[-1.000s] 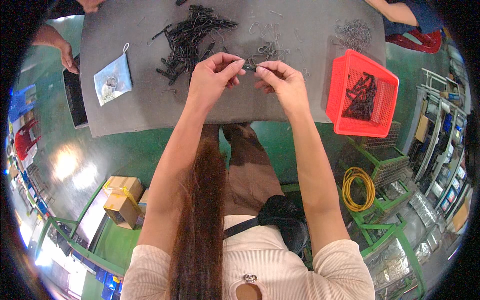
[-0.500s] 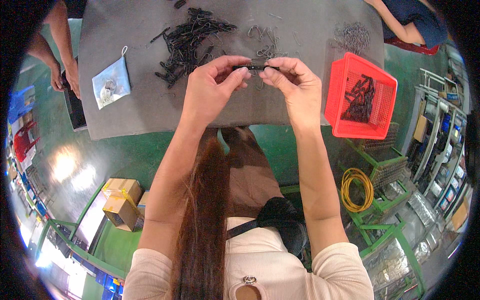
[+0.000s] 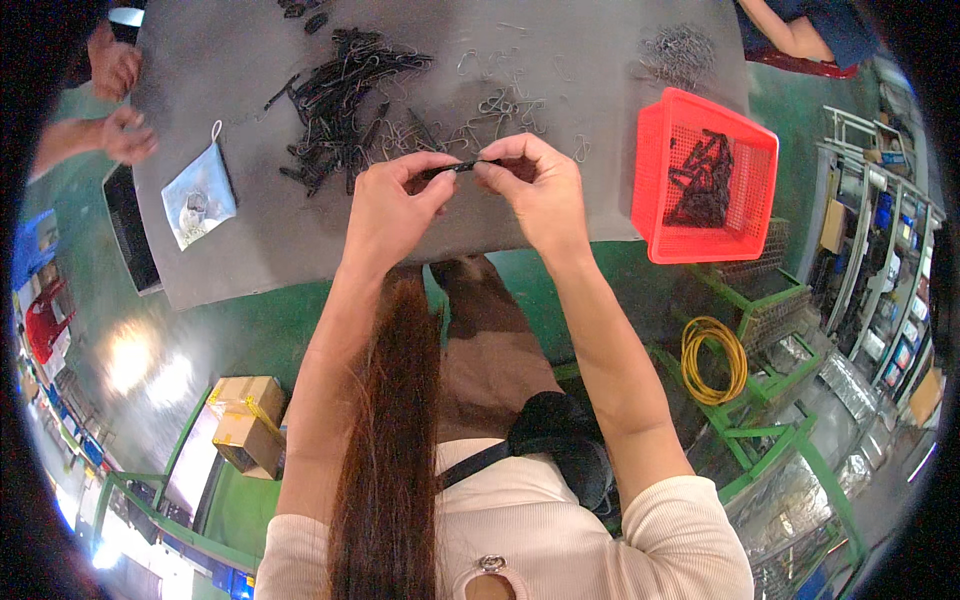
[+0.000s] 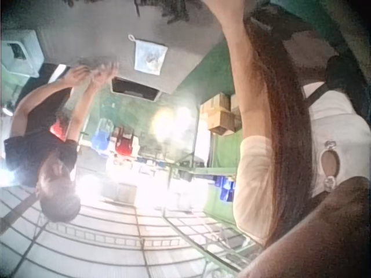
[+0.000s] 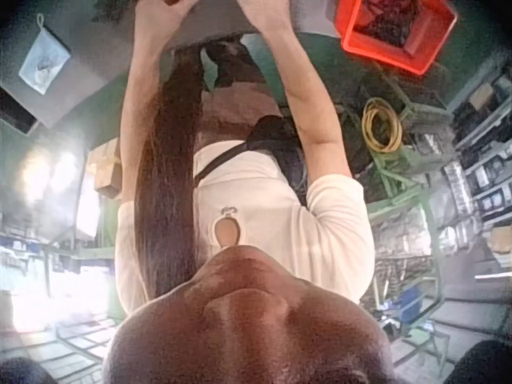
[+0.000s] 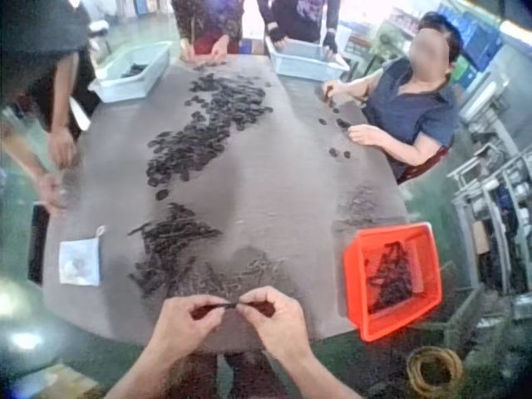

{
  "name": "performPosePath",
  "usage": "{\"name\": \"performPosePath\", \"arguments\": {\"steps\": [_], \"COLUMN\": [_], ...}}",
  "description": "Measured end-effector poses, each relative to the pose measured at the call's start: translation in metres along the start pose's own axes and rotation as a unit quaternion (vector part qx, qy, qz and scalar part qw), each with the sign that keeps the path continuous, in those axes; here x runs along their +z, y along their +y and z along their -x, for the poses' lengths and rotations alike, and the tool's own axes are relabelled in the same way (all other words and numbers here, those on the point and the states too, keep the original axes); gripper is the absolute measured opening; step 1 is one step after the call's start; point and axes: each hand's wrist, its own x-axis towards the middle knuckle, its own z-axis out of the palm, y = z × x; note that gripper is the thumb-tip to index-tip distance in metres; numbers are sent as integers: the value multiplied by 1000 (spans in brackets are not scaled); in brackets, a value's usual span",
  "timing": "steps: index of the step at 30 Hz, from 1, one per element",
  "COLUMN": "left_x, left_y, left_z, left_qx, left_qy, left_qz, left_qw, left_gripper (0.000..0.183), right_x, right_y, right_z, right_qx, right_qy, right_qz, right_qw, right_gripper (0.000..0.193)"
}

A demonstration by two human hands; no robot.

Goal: The person picks up red and yellow baskets from a table and carries them to another table where they sort through a pile of black and silver clips, placing specific items into a smaller red basket and then eventually into a larger blue basket.

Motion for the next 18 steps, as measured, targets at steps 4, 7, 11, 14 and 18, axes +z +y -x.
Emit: {"name": "performPosePath", "arguments": {"steps": [4,7,11,14,18], "left_x": [-2,-6,-8,-9,-7], "left_y": [-16,-13,-17,-17,-12], "left_z": [-5,-7,-10,-10,-10], "left_qx": [0,-29,-47,-74,-79], "left_qy": [28,16,30,24,-8], "left_qz": [22,30,101,143,183], "left_qw": [999,999,993,987,980], "left_gripper": [20,22,25,30,32], "right_x": [-10,-53,-75,-70,-68], "right_y": [14,47,55,57,47], "right_z": [-21,-64,-92,-102,-90], "right_qx": [11,-44,-5,11,11], "right_qy": [-32,120,206,131,82], "right_qz": [19,244,449,532,426], "right_qw": [999,961,869,836,901], "right_gripper": [14,19,22,23,15]}}
